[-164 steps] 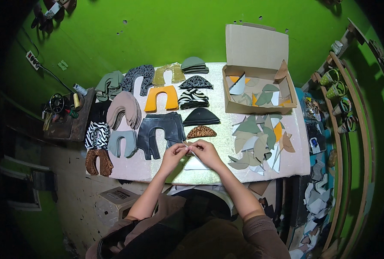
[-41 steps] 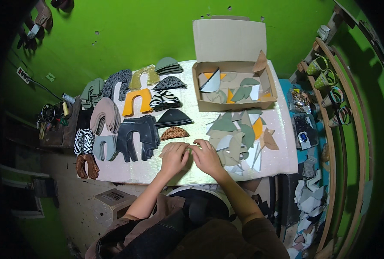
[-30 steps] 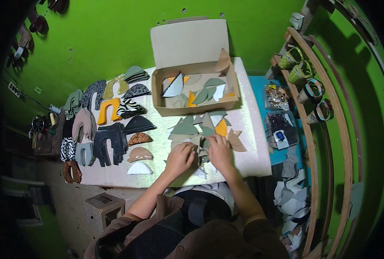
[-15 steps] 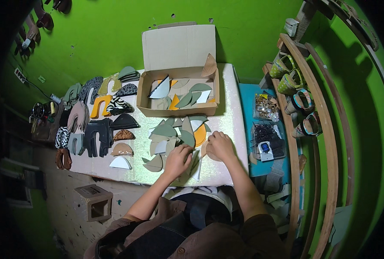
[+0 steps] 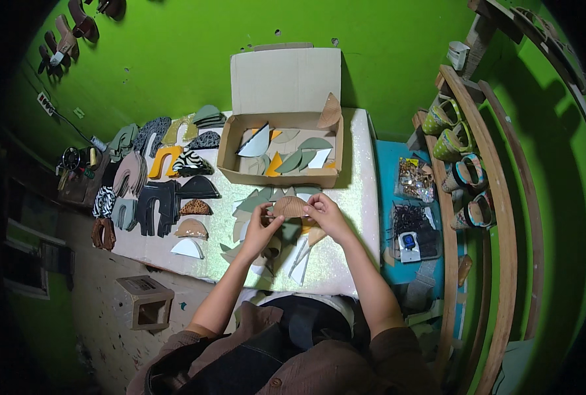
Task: The recorder is sorting and organizing various cut leather and synthetic pieces used for manufacturing shoe uppers.
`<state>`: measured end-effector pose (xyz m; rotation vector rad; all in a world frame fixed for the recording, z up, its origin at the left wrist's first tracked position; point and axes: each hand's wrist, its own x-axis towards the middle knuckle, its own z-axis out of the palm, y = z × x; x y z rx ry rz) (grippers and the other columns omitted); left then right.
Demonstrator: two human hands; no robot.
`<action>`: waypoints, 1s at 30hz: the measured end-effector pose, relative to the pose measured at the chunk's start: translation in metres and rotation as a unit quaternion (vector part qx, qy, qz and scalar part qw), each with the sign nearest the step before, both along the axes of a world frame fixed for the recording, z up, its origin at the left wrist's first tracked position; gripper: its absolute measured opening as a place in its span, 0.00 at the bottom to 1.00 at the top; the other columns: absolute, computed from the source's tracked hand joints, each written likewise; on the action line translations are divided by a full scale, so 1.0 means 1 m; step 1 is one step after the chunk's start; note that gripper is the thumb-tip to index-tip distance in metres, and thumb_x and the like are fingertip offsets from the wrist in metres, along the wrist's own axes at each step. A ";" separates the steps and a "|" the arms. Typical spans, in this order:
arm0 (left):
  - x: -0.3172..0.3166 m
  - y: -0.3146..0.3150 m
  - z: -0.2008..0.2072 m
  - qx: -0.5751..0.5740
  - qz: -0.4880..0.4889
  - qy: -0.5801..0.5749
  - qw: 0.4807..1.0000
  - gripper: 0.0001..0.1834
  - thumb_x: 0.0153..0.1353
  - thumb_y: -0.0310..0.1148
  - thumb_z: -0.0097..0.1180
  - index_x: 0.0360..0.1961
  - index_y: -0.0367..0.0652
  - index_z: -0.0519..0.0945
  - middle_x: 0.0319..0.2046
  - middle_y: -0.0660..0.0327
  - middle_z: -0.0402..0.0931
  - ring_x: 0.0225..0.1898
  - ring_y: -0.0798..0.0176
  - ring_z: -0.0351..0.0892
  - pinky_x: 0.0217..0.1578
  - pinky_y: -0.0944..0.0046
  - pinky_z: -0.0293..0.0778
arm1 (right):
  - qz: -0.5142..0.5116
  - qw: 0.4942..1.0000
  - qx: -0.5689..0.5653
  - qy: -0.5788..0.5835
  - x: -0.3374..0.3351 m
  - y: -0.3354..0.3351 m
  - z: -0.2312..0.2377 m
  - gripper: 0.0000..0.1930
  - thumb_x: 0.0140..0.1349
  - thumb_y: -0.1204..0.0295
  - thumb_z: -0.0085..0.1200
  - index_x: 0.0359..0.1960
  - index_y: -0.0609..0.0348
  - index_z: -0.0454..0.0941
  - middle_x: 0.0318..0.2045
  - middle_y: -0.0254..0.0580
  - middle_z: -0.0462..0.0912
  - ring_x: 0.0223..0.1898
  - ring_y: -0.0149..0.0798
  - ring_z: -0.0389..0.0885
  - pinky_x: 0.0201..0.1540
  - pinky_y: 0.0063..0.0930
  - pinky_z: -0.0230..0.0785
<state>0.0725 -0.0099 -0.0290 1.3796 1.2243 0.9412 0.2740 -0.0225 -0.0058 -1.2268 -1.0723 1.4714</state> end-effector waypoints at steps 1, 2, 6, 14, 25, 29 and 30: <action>-0.001 0.007 0.001 0.002 0.001 0.000 1.000 0.22 0.56 0.34 0.60 0.48 0.35 0.69 0.38 0.59 0.67 0.36 0.68 0.70 0.38 0.70 0.68 | 0.004 1.000 -0.002 0.013 0.000 0.004 0.003 0.09 0.61 0.72 0.52 0.38 0.60 0.67 0.31 0.34 0.75 0.35 0.27 0.76 0.37 0.19 0.69; -0.004 0.013 0.004 -0.026 -0.014 -0.014 0.999 0.19 0.56 0.35 0.59 0.44 0.35 0.71 0.37 0.60 0.67 0.35 0.68 0.69 0.38 0.69 0.68 | 0.005 1.000 -0.002 0.013 -0.001 0.007 0.007 0.09 0.61 0.72 0.52 0.38 0.60 0.67 0.31 0.34 0.75 0.35 0.27 0.76 0.37 0.19 0.69; -0.006 0.037 0.022 -0.043 -0.037 -0.065 0.996 0.14 0.59 0.36 0.57 0.38 0.35 0.74 0.34 0.63 0.71 0.35 0.70 0.70 0.39 0.69 0.67 | 0.017 0.999 0.029 0.029 0.000 0.027 0.018 0.09 0.61 0.72 0.52 0.39 0.60 0.67 0.33 0.35 0.75 0.35 0.27 0.76 0.38 0.20 0.70; 0.002 0.103 0.051 -0.031 0.013 -0.154 0.987 0.13 0.66 0.30 0.44 0.46 0.31 0.73 0.35 0.63 0.75 0.35 0.73 0.73 0.38 0.72 0.72 | -0.219 0.964 -0.083 0.125 0.011 0.142 0.016 0.27 0.63 0.63 0.48 0.59 0.64 0.58 0.52 0.50 0.70 0.56 0.39 0.68 0.57 0.34 0.60; 0.025 0.124 0.046 -0.198 0.039 -0.277 0.939 0.15 0.67 0.31 0.41 0.50 0.33 0.70 0.44 0.59 0.72 0.44 0.67 0.74 0.49 0.69 0.72 | -0.311 0.888 -0.205 0.268 0.059 0.235 -0.037 0.26 0.63 0.55 0.47 0.54 0.61 0.63 0.51 0.48 0.70 0.55 0.42 0.67 0.62 0.40 0.52; 0.013 0.120 0.046 -0.225 0.075 -0.287 0.928 0.15 0.66 0.31 0.41 0.49 0.33 0.70 0.45 0.57 0.72 0.45 0.66 0.73 0.49 0.68 0.72 | -0.295 0.940 -0.118 0.127 0.029 0.212 -0.009 0.12 0.63 0.62 0.50 0.43 0.54 0.70 0.36 0.33 0.77 0.38 0.31 0.73 0.44 0.31 0.64; 0.006 0.119 0.040 -0.229 0.085 -0.314 0.917 0.14 0.66 0.31 0.42 0.48 0.33 0.71 0.44 0.57 0.72 0.45 0.65 0.73 0.50 0.67 0.72 | -0.255 0.955 -0.083 0.127 0.014 0.197 0.002 0.10 0.62 0.65 0.50 0.42 0.53 0.71 0.34 0.33 0.76 0.36 0.30 0.74 0.39 0.28 0.66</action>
